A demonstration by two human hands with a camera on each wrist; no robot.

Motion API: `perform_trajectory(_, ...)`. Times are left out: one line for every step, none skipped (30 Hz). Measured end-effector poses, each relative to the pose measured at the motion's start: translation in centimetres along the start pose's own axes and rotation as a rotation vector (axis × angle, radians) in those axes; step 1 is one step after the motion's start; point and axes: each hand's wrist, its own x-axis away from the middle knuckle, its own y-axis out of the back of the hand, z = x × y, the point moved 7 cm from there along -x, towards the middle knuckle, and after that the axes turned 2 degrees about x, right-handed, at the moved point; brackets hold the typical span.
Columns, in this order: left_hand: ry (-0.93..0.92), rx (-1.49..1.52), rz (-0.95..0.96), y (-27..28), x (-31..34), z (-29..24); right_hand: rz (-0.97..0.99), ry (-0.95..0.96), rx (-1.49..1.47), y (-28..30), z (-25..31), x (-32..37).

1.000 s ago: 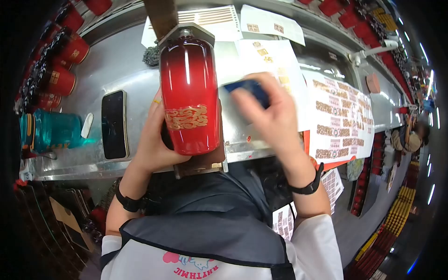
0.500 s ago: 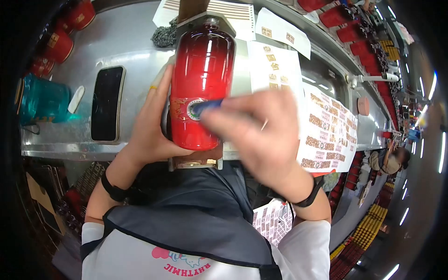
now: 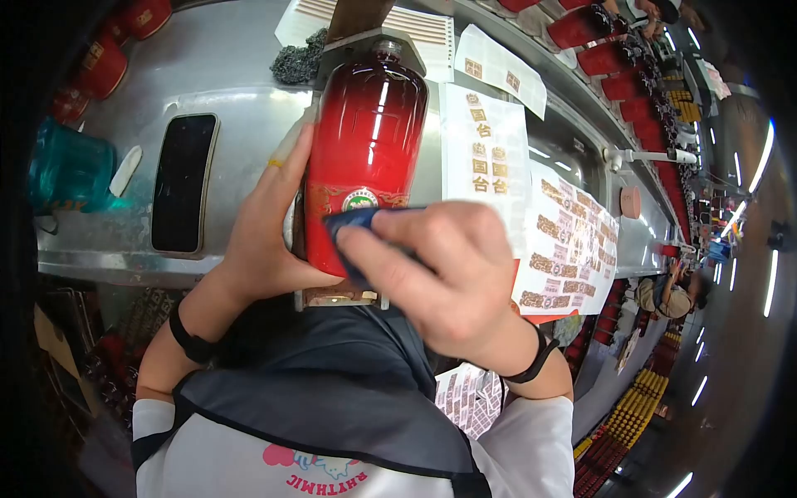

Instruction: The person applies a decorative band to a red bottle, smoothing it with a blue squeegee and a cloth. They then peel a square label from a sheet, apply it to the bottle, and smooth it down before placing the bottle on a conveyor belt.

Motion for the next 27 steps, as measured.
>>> perform_trajectory(-0.002,-0.001,-0.003,0.1,-0.1,0.0,0.02,0.015,-0.015,-0.1,0.4,-0.1)
perform_trajectory(0.021,0.006,0.014,0.1,-0.1,0.1,0.02,0.027,-0.027,-0.1,0.0,0.0)
perform_trajectory(0.044,0.016,0.034,-0.1,0.0,0.1,0.019,0.025,-0.025,-0.1,-0.4,0.0)
perform_trajectory(0.041,0.018,0.034,-0.2,0.0,0.1,0.017,0.006,0.001,-0.1,-1.1,0.0)
perform_trajectory(0.006,0.007,0.008,-0.1,-0.1,-0.1,0.013,-0.011,0.029,0.0,-1.5,0.0)
perform_trajectory(-0.03,-0.005,-0.018,0.1,-0.2,-0.3,0.011,0.016,-0.018,-0.1,-0.8,-0.2)
perform_trajectory(-0.034,-0.006,-0.019,0.1,-0.1,-0.4,0.021,0.042,-0.043,-0.2,-0.1,-0.3)
perform_trajectory(-0.01,0.001,0.005,0.0,0.0,-0.3,0.018,0.029,-0.051,-0.1,-0.8,-0.2)
perform_trajectory(0.015,0.007,0.029,-0.1,0.1,-0.1,0.016,0.016,-0.061,0.0,-1.4,-0.2)
perform_trajectory(0.013,0.005,0.028,-0.2,0.0,0.0,0.013,0.017,-0.06,0.1,-1.4,-0.2)
perform_trajectory(-0.014,-0.001,0.006,-0.1,0.0,-0.2,0.021,0.023,-0.035,0.0,-1.4,-0.2)
perform_trajectory(-0.042,-0.008,-0.015,0.0,-0.1,-0.3,0.028,0.028,-0.01,-0.1,-1.4,-0.2)
perform_trajectory(-0.045,-0.012,-0.015,0.1,-0.1,-0.4,0.02,0.078,-0.041,-0.2,-0.6,-0.1)
perform_trajectory(-0.035,-0.018,-0.006,0.2,-0.1,-0.4,0.03,0.08,-0.051,-0.2,-0.7,-0.1)
perform_trajectory(-0.024,-0.023,0.004,0.1,-0.1,-0.4,0.04,0.081,-0.06,-0.2,-0.8,-0.1)
perform_trajectory(-0.025,-0.023,0.006,0.1,-0.1,-0.4,0.015,0.046,-0.041,0.0,-1.4,-0.1)
perform_trajectory(-0.038,-0.032,-0.008,0.1,-0.1,-0.5,-0.01,0.011,-0.022,0.1,-2.0,-0.1)
perform_trajectory(-0.053,-0.04,-0.022,0.1,-0.1,-0.6,0.001,0.042,-0.027,0.0,-1.6,-0.2)
perform_trajectory(-0.055,-0.041,-0.02,0.1,-0.2,-0.6,-0.008,0.071,-0.028,-0.2,-0.9,-0.1)
perform_trajectory(-0.042,-0.038,-0.015,0.1,-0.1,-0.5,-0.016,0.077,-0.049,-0.3,-0.6,0.2)
perform_trajectory(-0.031,-0.037,-0.011,0.1,-0.1,-0.4,-0.024,0.085,-0.07,-0.4,-0.5,0.3)
perform_trajectory(-0.032,-0.038,-0.009,0.1,-0.1,-0.4,-0.024,0.061,-0.042,-0.1,-1.2,0.1)
perform_trajectory(-0.012,-0.039,0.008,0.0,0.0,-0.4,-0.024,0.035,-0.014,0.3,-1.9,-0.2)
perform_trajectory(0.007,-0.041,0.027,-0.1,0.1,-0.4,-0.048,0.014,-0.012,0.4,-2.2,-0.4)
perform_trajectory(0.004,-0.041,0.029,-0.1,0.1,-0.4,-0.051,0.012,-0.01,0.2,-1.7,-0.3)
perform_trajectory(-0.003,-0.034,0.021,-0.1,0.1,-0.2,-0.062,0.032,-0.044,-0.2,-0.8,0.0)
perform_trajectory(-0.007,-0.027,0.014,-0.1,0.1,-0.2,-0.071,0.051,-0.079,-0.4,0.0,0.3)
